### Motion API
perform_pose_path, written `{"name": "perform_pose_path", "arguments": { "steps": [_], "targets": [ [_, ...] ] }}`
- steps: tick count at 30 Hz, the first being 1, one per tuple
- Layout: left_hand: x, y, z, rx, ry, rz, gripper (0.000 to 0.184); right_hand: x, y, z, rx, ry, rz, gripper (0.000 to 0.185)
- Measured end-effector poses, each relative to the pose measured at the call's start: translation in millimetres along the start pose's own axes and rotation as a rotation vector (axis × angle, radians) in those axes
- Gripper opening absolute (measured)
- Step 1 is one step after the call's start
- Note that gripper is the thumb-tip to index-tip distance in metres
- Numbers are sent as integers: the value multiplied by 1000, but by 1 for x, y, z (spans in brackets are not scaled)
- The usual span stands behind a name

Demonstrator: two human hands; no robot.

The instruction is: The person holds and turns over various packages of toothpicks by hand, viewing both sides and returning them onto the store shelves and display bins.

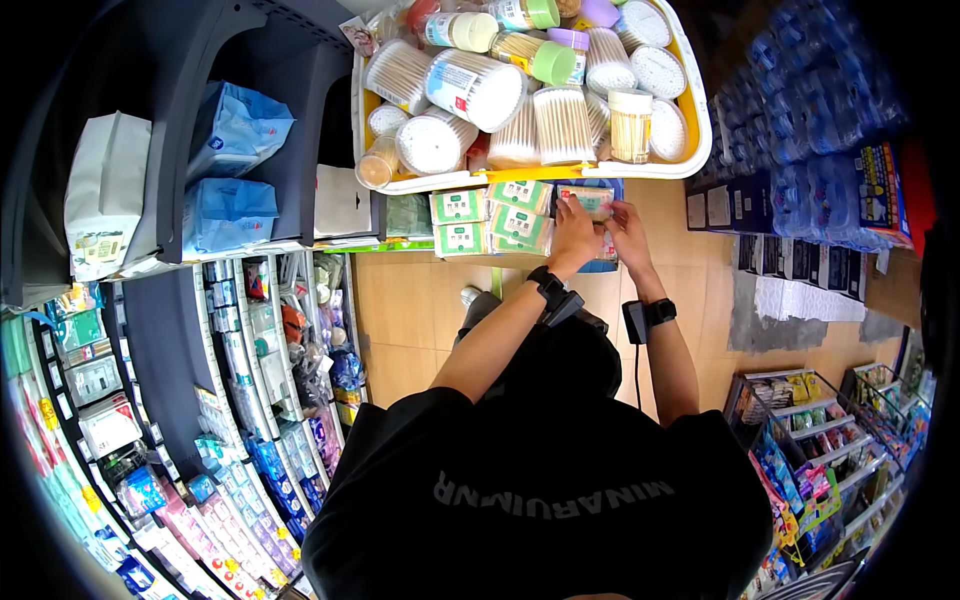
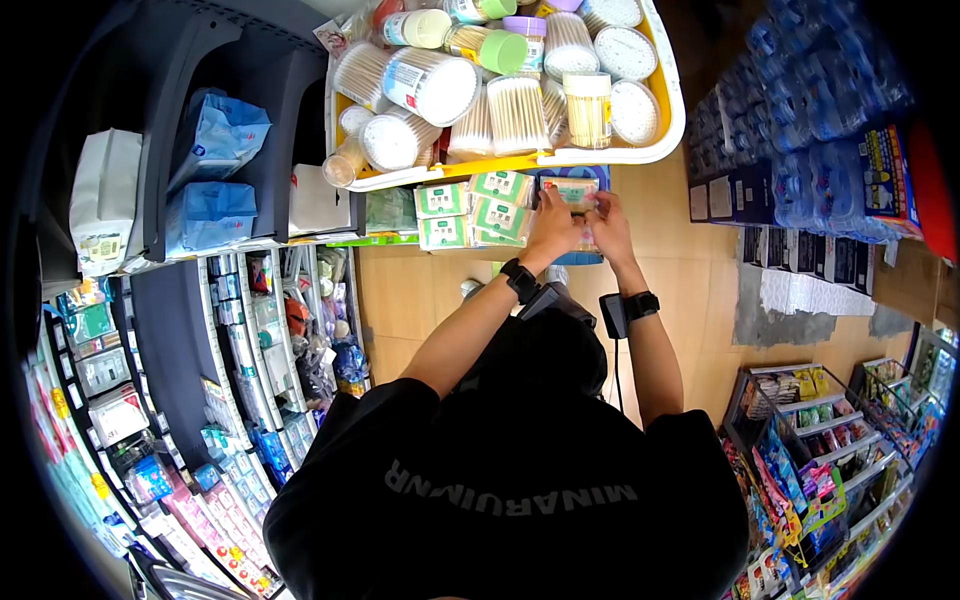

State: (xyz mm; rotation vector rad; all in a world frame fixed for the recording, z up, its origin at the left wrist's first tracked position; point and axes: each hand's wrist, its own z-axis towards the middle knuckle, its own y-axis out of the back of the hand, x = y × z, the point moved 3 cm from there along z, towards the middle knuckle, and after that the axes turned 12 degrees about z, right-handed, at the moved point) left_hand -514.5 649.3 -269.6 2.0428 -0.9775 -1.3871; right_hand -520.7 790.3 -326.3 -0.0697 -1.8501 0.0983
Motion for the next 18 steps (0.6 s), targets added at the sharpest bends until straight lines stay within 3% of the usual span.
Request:
{"name": "perform_pose_path", "arguments": {
  "steps": [6, 18],
  "targets": [
    [1, -3, 2, -7, 17, -19, 80, 0, 1, 1, -11, -23, 0, 48],
    [6, -11, -1, 76, 54, 28, 88, 0, -2, -1, 9, -29, 28, 44]
  ]
}}
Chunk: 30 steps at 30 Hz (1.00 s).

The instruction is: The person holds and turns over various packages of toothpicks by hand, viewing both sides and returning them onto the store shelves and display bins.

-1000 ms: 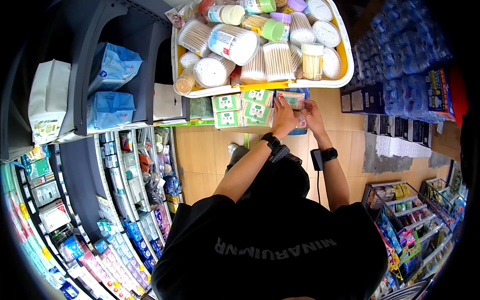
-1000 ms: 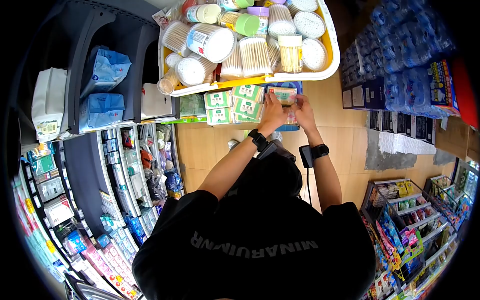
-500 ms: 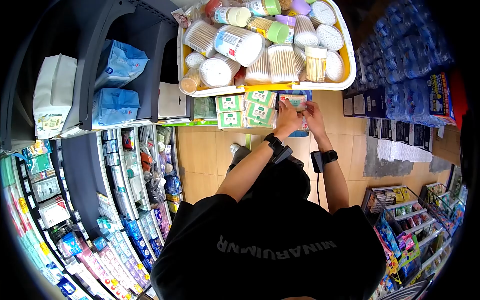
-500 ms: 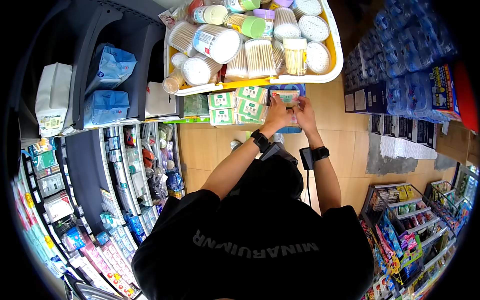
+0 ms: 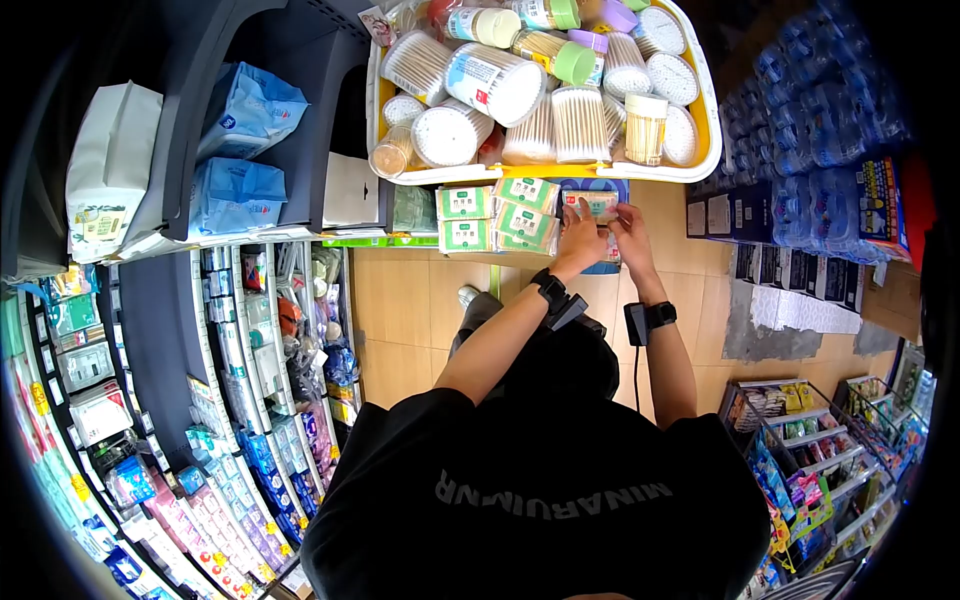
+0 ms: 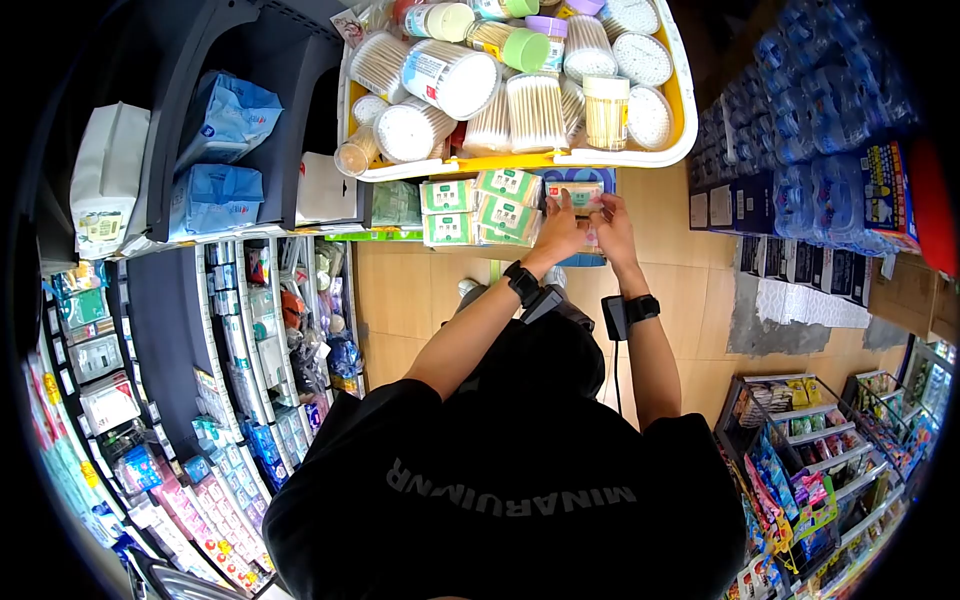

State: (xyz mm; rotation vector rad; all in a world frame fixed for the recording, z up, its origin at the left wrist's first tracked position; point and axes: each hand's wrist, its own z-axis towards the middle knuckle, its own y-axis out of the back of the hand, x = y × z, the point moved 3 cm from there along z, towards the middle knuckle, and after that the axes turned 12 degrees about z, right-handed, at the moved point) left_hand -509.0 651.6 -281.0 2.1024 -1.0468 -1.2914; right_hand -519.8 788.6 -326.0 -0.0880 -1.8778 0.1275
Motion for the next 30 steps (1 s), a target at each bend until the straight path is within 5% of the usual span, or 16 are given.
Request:
{"name": "perform_pose_path", "arguments": {
  "steps": [9, 17, 30],
  "targets": [
    [3, 13, 0, -182, -42, -85, 87, 16, -9, -11, -14, 11, 50, 43],
    [-2, 38, -18, -338, -33, -262, 64, 41, -13, -26, -66, 14, 33, 43],
    [8, 115, -94, -275, -108, -582, 45, 135, -27, -111, 53, 78, 44, 39]
  ]
}}
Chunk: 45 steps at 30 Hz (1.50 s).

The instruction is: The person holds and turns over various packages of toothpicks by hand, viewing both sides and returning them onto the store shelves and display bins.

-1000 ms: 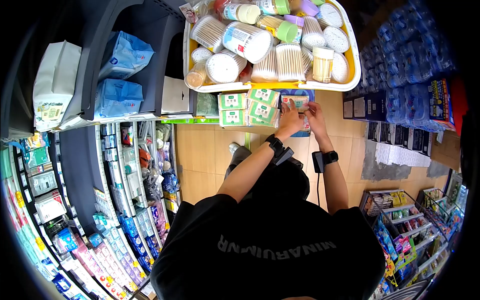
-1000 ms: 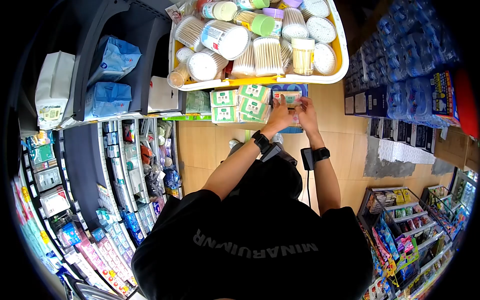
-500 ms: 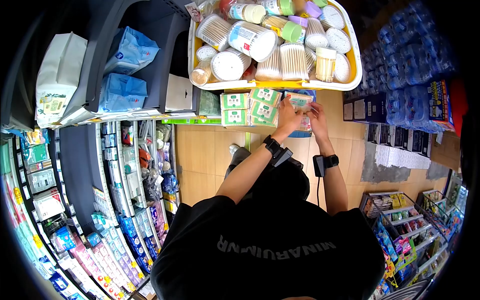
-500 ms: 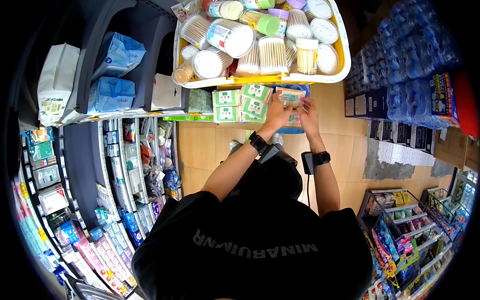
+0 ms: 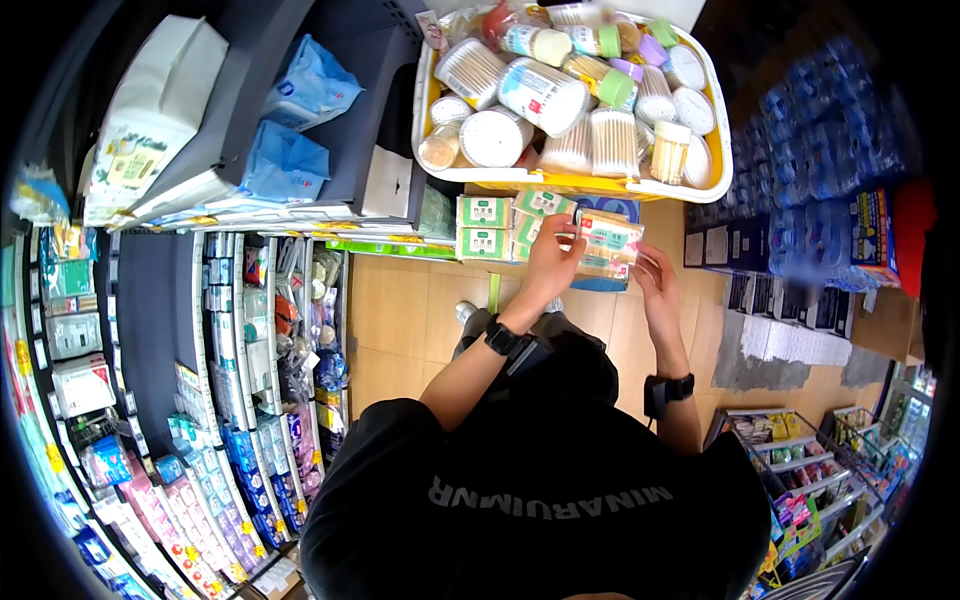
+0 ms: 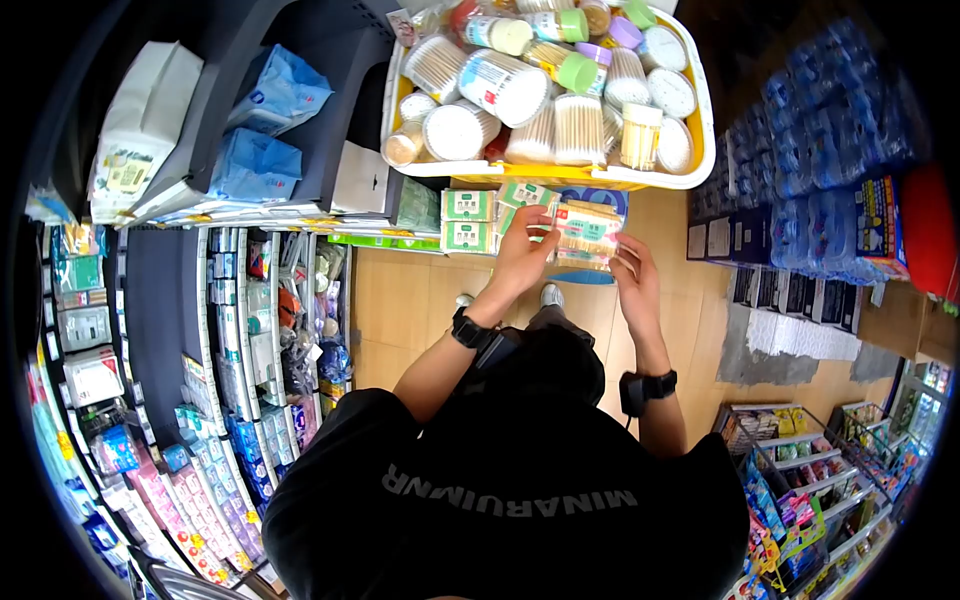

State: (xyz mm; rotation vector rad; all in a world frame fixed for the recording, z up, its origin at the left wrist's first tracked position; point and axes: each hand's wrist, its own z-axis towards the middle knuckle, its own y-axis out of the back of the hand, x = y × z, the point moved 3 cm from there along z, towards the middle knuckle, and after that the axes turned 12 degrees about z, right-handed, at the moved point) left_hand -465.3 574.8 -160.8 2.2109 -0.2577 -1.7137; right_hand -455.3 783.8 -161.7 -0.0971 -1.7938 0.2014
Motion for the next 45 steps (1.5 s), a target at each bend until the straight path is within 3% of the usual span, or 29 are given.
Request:
{"name": "perform_pose_path", "arguments": {
  "steps": [9, 15, 29, 39, 45],
  "targets": [
    [-65, 90, -68, -80, -76, -347, 39, 120, -60, -49, 230, 159, -23, 34],
    [-94, 149, -113, -120, -120, -580, 35, 159, -105, -58, 454, 252, 14, 32],
    [-60, 255, -213, -634, -83, -731, 31, 165, -264, -61, 1014, 181, 55, 32],
    [-21, 317, -305, -1023, -91, -670, 30, 141, -396, -102, 1374, 51, 61, 32],
    [3, 353, -343, -1106, -84, -641, 31, 130, -465, -132, 1523, 18, 71, 33]
  ]
}}
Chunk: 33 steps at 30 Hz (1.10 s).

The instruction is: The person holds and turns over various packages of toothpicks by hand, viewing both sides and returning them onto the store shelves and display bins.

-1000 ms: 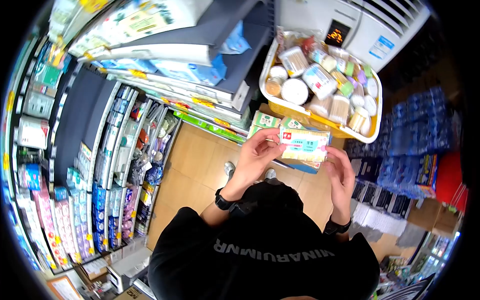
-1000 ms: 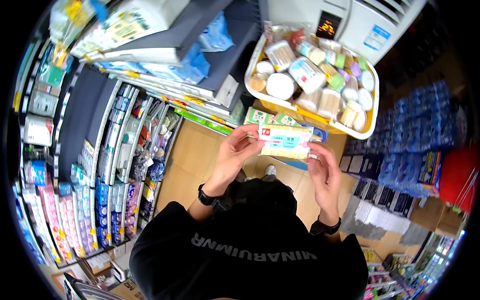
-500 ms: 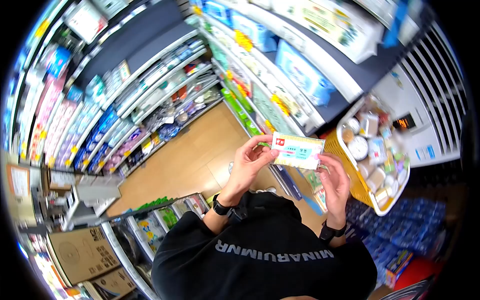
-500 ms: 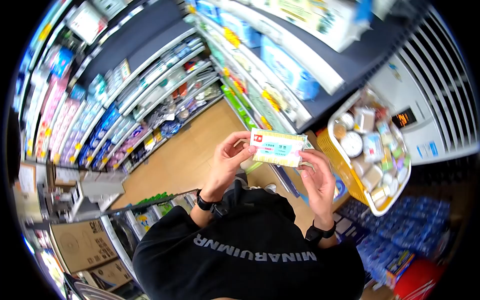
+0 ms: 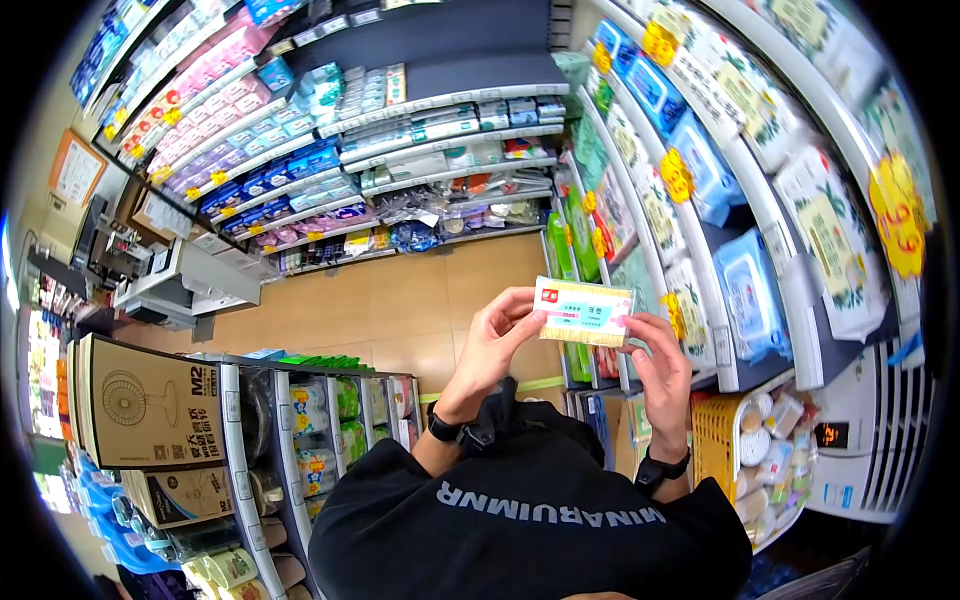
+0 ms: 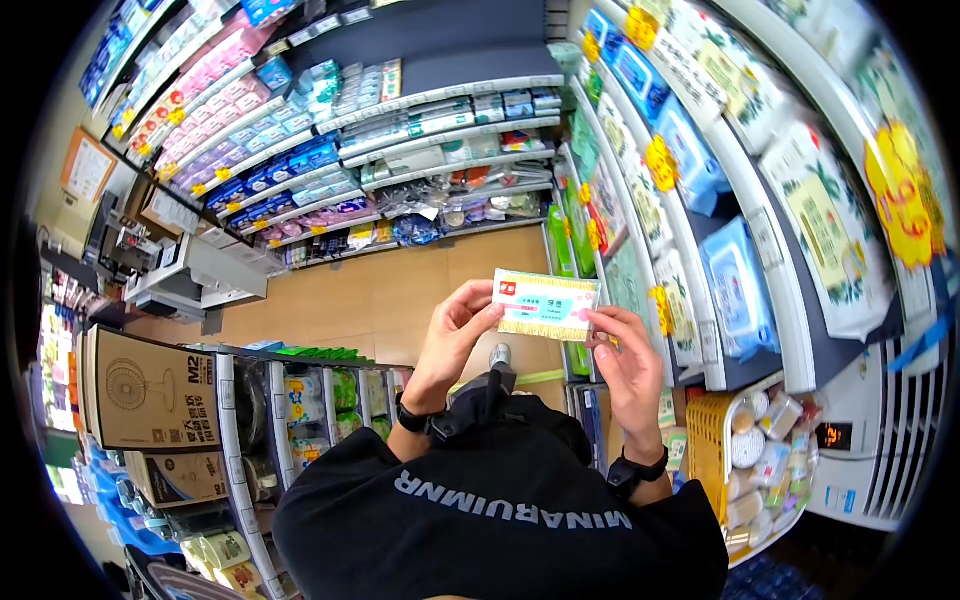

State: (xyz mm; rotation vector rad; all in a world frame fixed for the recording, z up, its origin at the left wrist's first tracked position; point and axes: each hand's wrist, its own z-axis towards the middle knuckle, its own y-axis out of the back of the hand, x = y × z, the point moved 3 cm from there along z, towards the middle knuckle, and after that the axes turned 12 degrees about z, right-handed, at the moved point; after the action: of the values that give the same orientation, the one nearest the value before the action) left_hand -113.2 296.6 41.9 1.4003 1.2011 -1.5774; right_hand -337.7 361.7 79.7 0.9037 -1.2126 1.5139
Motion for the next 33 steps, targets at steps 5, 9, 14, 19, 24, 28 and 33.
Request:
{"name": "perform_pose_path", "arguments": {
  "steps": [5, 9, 14, 19, 24, 28, 33],
  "targets": [
    [-9, 35, 24, -65, 6, -19, 29, -15, -26, 50, 65, 9, -25, 32],
    [-8, 62, 46, -77, 24, -24, 27, -27, -44, 83, 78, 11, -59, 30],
    [-10, 93, 70, -55, 25, -50, 26, -44, -65, 117, 63, 44, -86, 30],
    [-12, 117, 85, -71, 23, -148, 26, -61, -86, 141, 57, 0, -147, 31],
    [-7, 135, 97, -56, 55, -154, 29, -73, -97, 159, 40, -9, -221, 32],
    [-11, 135, 104, -59, 105, -238, 32, -76, -102, 174, 51, 69, -372, 33],
    [-7, 137, 113, -59, 80, -271, 36, -76, -112, 188, 102, 148, -558, 36]
  ]
}}
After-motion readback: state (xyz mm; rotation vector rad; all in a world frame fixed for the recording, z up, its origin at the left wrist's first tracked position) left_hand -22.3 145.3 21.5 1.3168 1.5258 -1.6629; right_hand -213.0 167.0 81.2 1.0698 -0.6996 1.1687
